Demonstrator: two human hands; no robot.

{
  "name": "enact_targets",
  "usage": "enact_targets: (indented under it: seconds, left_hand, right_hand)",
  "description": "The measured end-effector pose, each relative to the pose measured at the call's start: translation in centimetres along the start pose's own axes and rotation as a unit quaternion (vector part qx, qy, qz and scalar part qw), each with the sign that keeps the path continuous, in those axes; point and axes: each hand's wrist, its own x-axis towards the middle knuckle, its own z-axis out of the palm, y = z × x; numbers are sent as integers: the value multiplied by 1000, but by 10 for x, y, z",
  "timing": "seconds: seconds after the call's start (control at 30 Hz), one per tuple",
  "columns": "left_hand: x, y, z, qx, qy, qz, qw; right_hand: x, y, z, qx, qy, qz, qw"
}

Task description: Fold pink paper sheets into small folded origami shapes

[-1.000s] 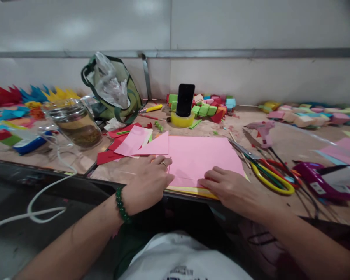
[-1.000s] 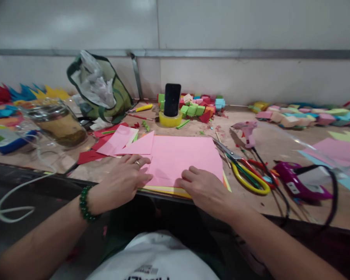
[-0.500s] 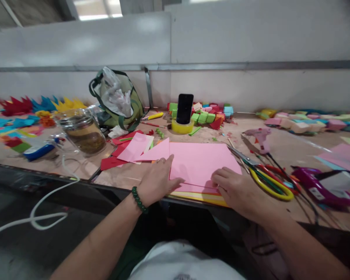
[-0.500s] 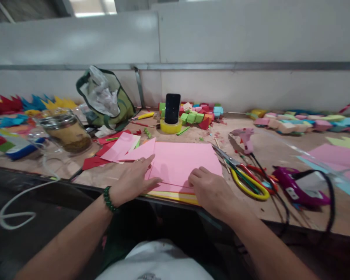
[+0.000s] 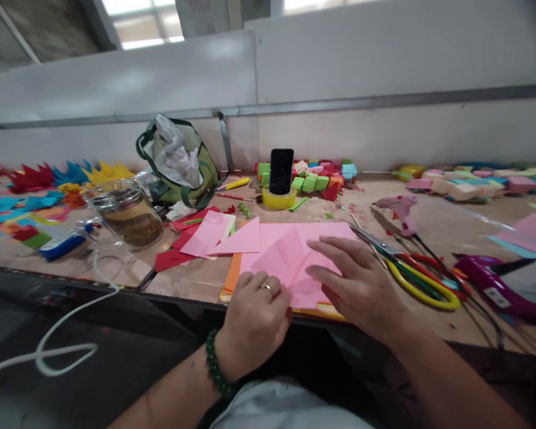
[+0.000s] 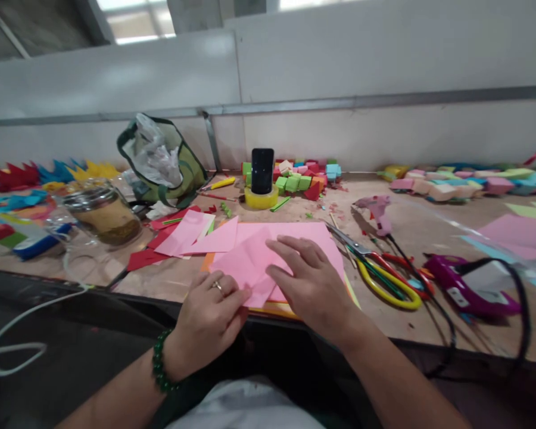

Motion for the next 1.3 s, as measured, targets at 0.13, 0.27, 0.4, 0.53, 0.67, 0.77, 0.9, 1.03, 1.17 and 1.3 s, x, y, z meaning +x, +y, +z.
enact_targets:
  seconds: [0.13,0.27,0.4,0.53,0.67,0.77,0.9,1.03,1.17,1.3]
  left_hand:
    - [-1,5,6,33,-26,44,998]
    - [-2,4,10,-12,-86,31,996]
    - [-6,-3,8,-46,-121,-34,991]
    - [-7,-14,3,-57,-118,-62,989]
    - [-2,-29,-1,-66,-131,-45,988]
    - [4,-40,0,-88,-142,-53,985]
    - [10,-46,4,-141,-172,-55,973]
    - [13,-40,5,-136,-197,-47,970]
    - [12,-30,4,-119,-207,-58,969]
    - [10,-25,7,-116,-195,-79,971]
  right_hand:
    - [-14,-6,1,-1,-26,-1,1000]
    - [-27,-5,6,26,-63,-9,998]
    - [-40,0,12,49,-74,32,996]
    - [-50,2,18,150,-67,86,983]
    - [-53,2,17,262,-77,160,949]
    - [-55,1,15,306,-94,185,929]
    - [-57,1,16,334,-103,201,915]
    - [-50,1,10,309,-116,203,922]
    - [-43,9,3,270,-144,207,929]
    - [-41,25,4,263,-179,195,928]
